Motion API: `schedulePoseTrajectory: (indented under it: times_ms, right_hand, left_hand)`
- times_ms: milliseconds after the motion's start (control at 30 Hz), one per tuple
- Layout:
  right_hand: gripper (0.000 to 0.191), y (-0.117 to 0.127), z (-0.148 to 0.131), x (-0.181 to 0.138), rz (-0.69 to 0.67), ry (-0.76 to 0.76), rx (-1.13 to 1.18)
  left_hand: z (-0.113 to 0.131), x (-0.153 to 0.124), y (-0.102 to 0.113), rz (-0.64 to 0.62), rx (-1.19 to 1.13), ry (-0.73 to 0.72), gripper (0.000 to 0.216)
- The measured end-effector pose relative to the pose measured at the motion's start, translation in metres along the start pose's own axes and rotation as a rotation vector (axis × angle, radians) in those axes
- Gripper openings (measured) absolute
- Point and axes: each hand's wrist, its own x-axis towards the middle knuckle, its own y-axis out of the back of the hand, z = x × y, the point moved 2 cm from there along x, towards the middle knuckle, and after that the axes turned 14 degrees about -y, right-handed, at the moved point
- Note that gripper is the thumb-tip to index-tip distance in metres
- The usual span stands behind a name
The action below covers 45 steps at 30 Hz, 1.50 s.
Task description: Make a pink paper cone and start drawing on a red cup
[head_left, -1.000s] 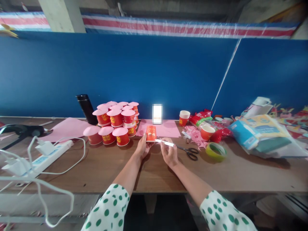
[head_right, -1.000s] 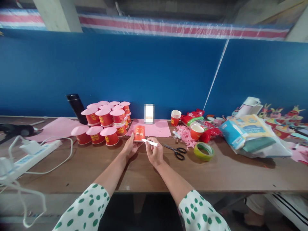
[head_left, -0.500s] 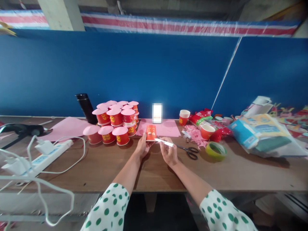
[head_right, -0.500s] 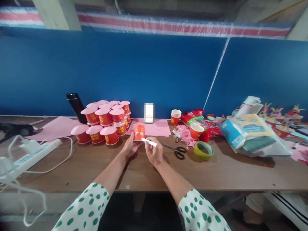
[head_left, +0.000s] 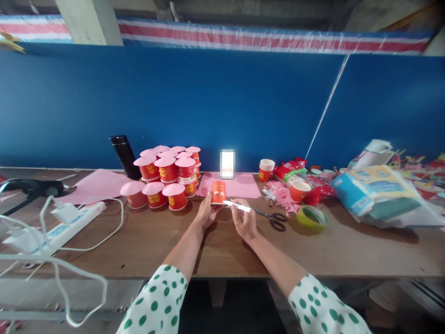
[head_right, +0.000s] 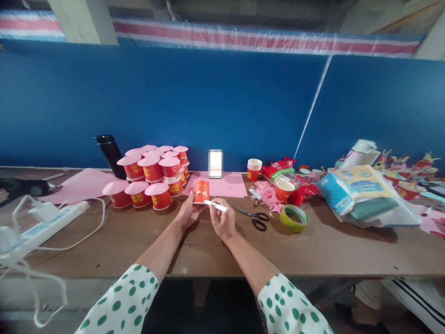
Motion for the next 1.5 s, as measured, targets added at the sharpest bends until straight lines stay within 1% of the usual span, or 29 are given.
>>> schedulePoseTrajectory:
  times_ms: [333, 667, 867, 1067, 1233, 1500]
  right_hand:
    - [0.019, -0.0010, 0.0016, -0.0003, -0.038, -0.010, 0.009]
    - [0.018, -0.0032, 0.0033, 0.0002, -0.070, -0.012, -0.032]
    - [0.021, -0.0010, 0.0030, 0.0008, -0.013, -0.004, -0.011]
    - [0.019, -0.0019, 0.0012, -0.0002, -0.055, 0.006, -0.014]
    - [0.018, -0.0036, 0.0003, -0.0001, -0.053, 0.013, -0.025]
    - [0.019, -0.0028, 0.0000, 0.0002, -0.037, 0.032, -0.032]
  left_hand:
    - [0.0020, -0.0013, -0.0014, -0.026, 0.012, -0.002, 0.038]
    - [0.0024, -0.0040, -0.0030, -0.078, 0.013, -0.015, 0.035]
    - [0.0011, -0.0025, -0.0008, -0.072, 0.019, -0.018, 0.033]
    - [0.0021, -0.0037, -0.0025, -0.079, 0.029, -0.036, 0.028]
    - [0.0004, -0.0025, -0.0011, -0.106, 0.022, -0.051, 0.028]
    - [0.0012, -0.0034, -0.0021, -0.098, 0.043, -0.058, 0.027]
